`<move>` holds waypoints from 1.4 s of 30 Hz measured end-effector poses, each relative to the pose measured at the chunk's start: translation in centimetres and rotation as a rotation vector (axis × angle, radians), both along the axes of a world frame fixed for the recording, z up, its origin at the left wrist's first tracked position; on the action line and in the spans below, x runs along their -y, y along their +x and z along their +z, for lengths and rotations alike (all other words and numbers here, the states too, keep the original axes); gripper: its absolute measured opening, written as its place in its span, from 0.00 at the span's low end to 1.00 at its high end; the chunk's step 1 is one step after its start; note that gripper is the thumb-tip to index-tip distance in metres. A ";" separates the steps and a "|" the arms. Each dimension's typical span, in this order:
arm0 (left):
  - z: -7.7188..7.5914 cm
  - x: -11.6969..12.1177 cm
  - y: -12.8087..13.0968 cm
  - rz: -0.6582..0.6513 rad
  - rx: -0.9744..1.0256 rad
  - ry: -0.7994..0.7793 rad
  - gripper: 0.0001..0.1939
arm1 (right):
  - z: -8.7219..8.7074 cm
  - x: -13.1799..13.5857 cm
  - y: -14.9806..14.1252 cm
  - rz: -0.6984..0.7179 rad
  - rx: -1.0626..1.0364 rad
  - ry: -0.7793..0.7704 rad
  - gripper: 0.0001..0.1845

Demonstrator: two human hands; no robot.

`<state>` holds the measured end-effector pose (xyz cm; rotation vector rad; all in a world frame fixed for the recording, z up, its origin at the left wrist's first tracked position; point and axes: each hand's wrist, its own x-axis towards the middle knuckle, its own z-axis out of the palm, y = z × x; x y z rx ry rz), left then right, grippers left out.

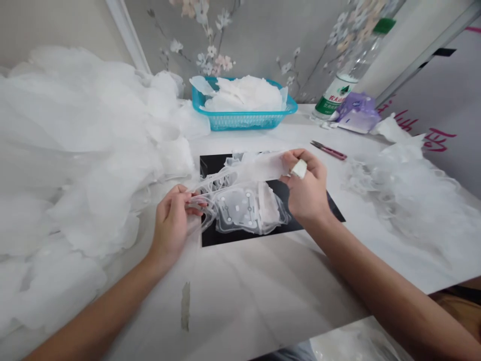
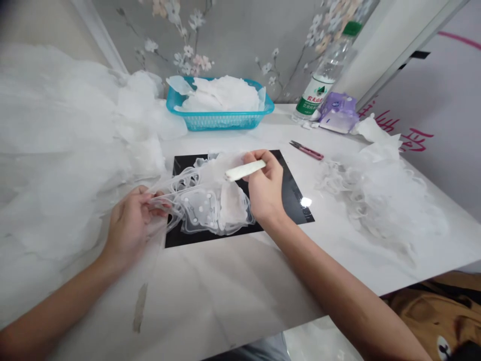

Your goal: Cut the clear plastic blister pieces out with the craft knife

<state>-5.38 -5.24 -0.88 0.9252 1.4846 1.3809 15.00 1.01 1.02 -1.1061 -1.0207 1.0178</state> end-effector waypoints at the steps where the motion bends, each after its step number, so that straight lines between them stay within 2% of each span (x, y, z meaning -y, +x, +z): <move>1: -0.1 -0.1 -0.1 -0.003 0.010 0.000 0.08 | -0.2 0.0 -0.1 0.022 -0.026 0.001 0.11; 4: -0.1 -0.1 -0.3 -0.058 0.036 0.002 0.09 | -0.6 0.3 -0.3 0.112 -0.042 0.044 0.11; 7: 0.0 0.0 -0.5 -0.177 0.042 0.026 0.07 | -0.6 0.9 -0.5 0.209 0.105 0.162 0.13; 9: 0.1 0.2 -0.6 -0.257 0.016 0.048 0.11 | -0.4 1.4 -0.8 0.237 0.207 0.243 0.15; 12: 0.4 0.5 -0.4 -0.325 -0.036 0.051 0.17 | 0.0 2.2 -1.6 0.273 0.272 0.230 0.20; 14: 0.6 0.7 -0.1 -0.355 -0.068 0.035 0.18 | 0.2 2.6 -2.1 0.331 0.328 0.203 0.25; 16: 0.9 0.8 0.2 -0.328 -0.096 0.023 0.17 | 0.2 3.0 -2.5 0.425 0.391 0.210 0.27; 18: 1.1 0.9 0.4 -0.219 -0.124 0.035 0.16 | 0.0 3.1 -2.7 0.501 0.415 0.247 0.25; 20: 1.1 0.9 0.4 -0.167 -0.144 0.079 0.19 | -0.2 3.1 -2.7 0.532 0.407 0.278 0.22; 21: 1.0 0.9 0.4 -0.216 -0.151 0.089 0.20 | -0.2 3.1 -2.6 0.539 0.397 0.282 0.22; 24: 0.6 1.0 0.1 -0.508 -0.174 0.050 0.19 | -0.1 3.0 -2.3 0.594 0.362 0.275 0.22; 26: 0.3 1.0 0.0 -0.592 -0.210 0.000 0.17 | 0.0 2.9 -2.2 0.623 0.339 0.275 0.21; 34: 0.6 0.9 0.3 -0.514 -0.360 0.049 0.17 | 0.0 3.0 -2.3 0.512 0.319 0.249 0.20; 42: 0.6 0.9 0.4 -0.496 -0.373 0.057 0.17 | -0.4 3.2 -2.8 0.342 0.347 0.233 0.21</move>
